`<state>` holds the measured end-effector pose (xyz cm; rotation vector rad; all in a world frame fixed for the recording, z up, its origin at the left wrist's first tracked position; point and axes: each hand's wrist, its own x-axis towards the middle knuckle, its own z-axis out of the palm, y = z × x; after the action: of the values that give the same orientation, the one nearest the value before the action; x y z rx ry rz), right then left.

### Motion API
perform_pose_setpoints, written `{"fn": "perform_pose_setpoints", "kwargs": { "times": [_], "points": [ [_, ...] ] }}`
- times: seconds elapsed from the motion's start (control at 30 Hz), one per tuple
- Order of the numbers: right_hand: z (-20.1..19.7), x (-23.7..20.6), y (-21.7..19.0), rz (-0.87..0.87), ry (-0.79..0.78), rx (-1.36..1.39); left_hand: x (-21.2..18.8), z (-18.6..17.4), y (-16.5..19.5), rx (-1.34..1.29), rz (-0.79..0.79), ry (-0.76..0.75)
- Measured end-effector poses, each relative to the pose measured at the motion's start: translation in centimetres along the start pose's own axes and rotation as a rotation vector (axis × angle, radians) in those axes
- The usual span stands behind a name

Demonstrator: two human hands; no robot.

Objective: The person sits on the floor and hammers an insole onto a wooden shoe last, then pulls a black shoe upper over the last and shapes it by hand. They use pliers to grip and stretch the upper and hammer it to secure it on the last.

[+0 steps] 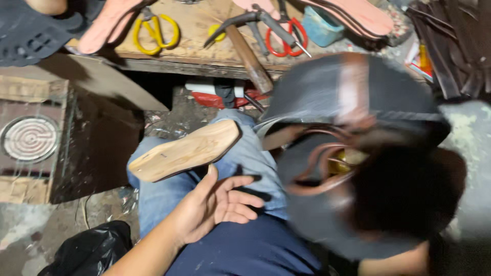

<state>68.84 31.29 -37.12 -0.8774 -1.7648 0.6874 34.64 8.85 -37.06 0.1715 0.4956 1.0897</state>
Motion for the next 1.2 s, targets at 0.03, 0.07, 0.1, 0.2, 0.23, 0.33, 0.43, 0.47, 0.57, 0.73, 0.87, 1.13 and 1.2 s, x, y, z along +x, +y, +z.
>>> {"fn": "perform_pose_setpoints", "kwargs": {
  "times": [0.03,0.07,0.1,0.2,0.23,0.33,0.43,0.47,0.57,0.73,0.87,1.13,1.2],
  "points": [
    [2.0,0.0,-2.3,-0.083,-0.082,0.024,-0.2,0.3,0.3,-0.013,0.048,-0.016],
    [3.9,0.2,-4.5,-0.148,-0.155,0.046,-0.7,0.6,0.6,-0.019,0.107,-0.024],
    [5.6,0.1,-6.8,-0.238,-0.238,0.051,-1.4,0.9,1.1,-0.014,0.173,-0.02],
    [10.1,0.4,-12.2,-0.508,-0.462,0.05,-4.4,0.6,3.6,0.003,0.418,0.027],
    [11.5,0.7,-13.5,-0.593,-0.517,0.035,-5.4,0.3,4.6,0.014,0.493,0.042],
    [14.8,1.0,-15.6,-0.73,-0.617,-0.076,-8.3,-0.7,6.2,0.053,0.616,0.095],
    [17.9,0.7,-15.3,-0.703,-0.729,-0.115,-10.0,-1.8,6.3,0.079,0.673,0.146],
    [18.4,0.5,-15.0,-0.655,-0.774,-0.068,-10.5,-2.1,6.1,0.088,0.691,0.163],
    [19.4,-0.7,-13.7,-0.403,-0.965,0.031,-10.9,-3.0,5.6,0.155,0.719,0.215],
    [19.9,-2.8,-12.5,-0.291,-0.955,0.093,-10.0,-3.8,4.3,0.23,0.649,0.321],
    [19.8,-3.4,-11.9,0.039,-0.924,0.146,-9.4,-3.9,4.0,0.033,0.652,0.191],
    [19.1,-4.4,-10.5,0.37,-0.806,0.326,-8.3,-3.6,4.3,0.193,0.672,0.186],
    [18.9,-4.4,-10.2,0.343,-0.823,0.388,-7.7,-3.6,4.1,0.244,0.653,0.3]
  ]
}}
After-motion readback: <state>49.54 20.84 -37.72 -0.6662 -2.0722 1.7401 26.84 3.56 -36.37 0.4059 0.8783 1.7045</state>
